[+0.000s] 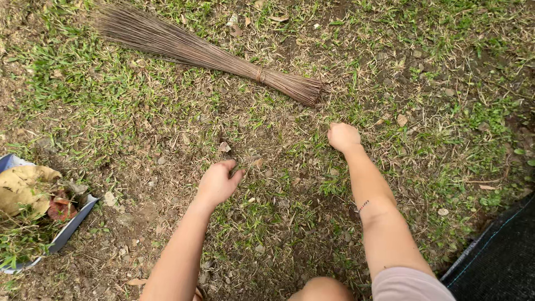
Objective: The person picks weeds and small plants by hand from the ground, placing them into a small tray.
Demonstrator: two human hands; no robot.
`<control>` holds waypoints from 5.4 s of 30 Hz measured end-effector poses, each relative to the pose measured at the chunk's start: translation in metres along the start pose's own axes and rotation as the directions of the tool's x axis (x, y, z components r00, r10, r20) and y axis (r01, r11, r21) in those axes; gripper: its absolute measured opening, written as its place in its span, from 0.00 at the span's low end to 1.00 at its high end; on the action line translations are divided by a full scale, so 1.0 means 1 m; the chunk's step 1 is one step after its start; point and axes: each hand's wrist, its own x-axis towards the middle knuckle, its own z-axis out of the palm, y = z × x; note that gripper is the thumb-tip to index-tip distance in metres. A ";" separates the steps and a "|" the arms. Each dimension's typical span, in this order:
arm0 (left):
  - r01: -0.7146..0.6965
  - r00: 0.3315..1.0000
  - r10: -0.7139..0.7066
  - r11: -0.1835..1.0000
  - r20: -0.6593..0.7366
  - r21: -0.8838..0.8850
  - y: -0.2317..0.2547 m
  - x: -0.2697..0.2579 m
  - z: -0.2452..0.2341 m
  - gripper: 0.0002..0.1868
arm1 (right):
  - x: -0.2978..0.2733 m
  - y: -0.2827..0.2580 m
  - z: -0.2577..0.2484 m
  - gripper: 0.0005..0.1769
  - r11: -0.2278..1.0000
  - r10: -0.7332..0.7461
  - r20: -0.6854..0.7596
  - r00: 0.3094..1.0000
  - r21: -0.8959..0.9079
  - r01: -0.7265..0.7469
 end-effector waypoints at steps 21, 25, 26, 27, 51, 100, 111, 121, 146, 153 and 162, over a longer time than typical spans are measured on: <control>-0.127 0.990 0.126 0.992 -0.060 -0.016 0.011 -0.001 0.015 0.17 | -0.017 -0.084 -0.043 0.50 0.979 0.187 0.137 0.973 -0.107 -0.173; -0.078 0.995 0.076 0.997 -0.064 -0.023 0.002 -0.002 0.014 0.20 | 0.008 -0.061 0.001 0.33 0.992 0.127 0.113 0.985 -0.031 -0.124; -0.056 0.998 0.056 0.998 -0.039 -0.018 -0.001 -0.003 0.014 0.20 | 0.012 -0.055 0.010 0.33 0.992 0.124 0.115 0.986 -0.034 -0.121; -0.037 0.999 0.037 0.999 -0.016 -0.014 -0.002 -0.002 0.014 0.20 | 0.016 -0.049 0.016 0.25 0.998 0.053 0.051 0.997 -0.038 -0.051; -0.158 0.987 0.159 0.986 0.017 -0.051 0.021 0.008 0.043 0.20 | -0.053 0.005 -0.021 0.25 0.994 -0.023 0.082 0.996 -0.102 0.031; -0.265 0.964 0.267 0.956 0.005 -0.130 0.017 0.021 0.075 0.18 | -0.122 0.114 0.021 0.17 0.919 0.395 -0.286 0.873 0.117 -0.377; -0.285 0.958 0.286 0.950 -0.011 -0.125 0.020 0.014 0.085 0.23 | -0.121 -0.033 -0.006 0.43 0.973 0.054 0.185 0.981 -0.232 -0.010; -0.322 0.947 0.318 0.940 -0.053 -0.116 0.008 0.006 0.087 0.21 | -0.093 -0.012 0.064 0.10 0.995 0.060 0.036 0.998 -0.082 -0.057; -0.297 0.954 0.297 0.933 -0.033 -0.204 -0.015 0.027 0.097 0.22 | -0.126 0.029 0.005 0.11 0.993 0.053 -0.097 0.994 -0.100 -0.062; -0.231 0.972 0.236 0.951 0.000 -0.206 -0.006 0.012 0.081 0.17 | -0.127 -0.009 0.017 0.34 0.987 0.094 0.205 0.974 -0.148 -0.064; -0.262 0.965 0.262 0.953 -0.024 -0.149 -0.014 0.011 0.081 0.21 | -0.136 0.079 0.033 0.23 0.763 0.390 -0.040 0.920 0.574 -0.298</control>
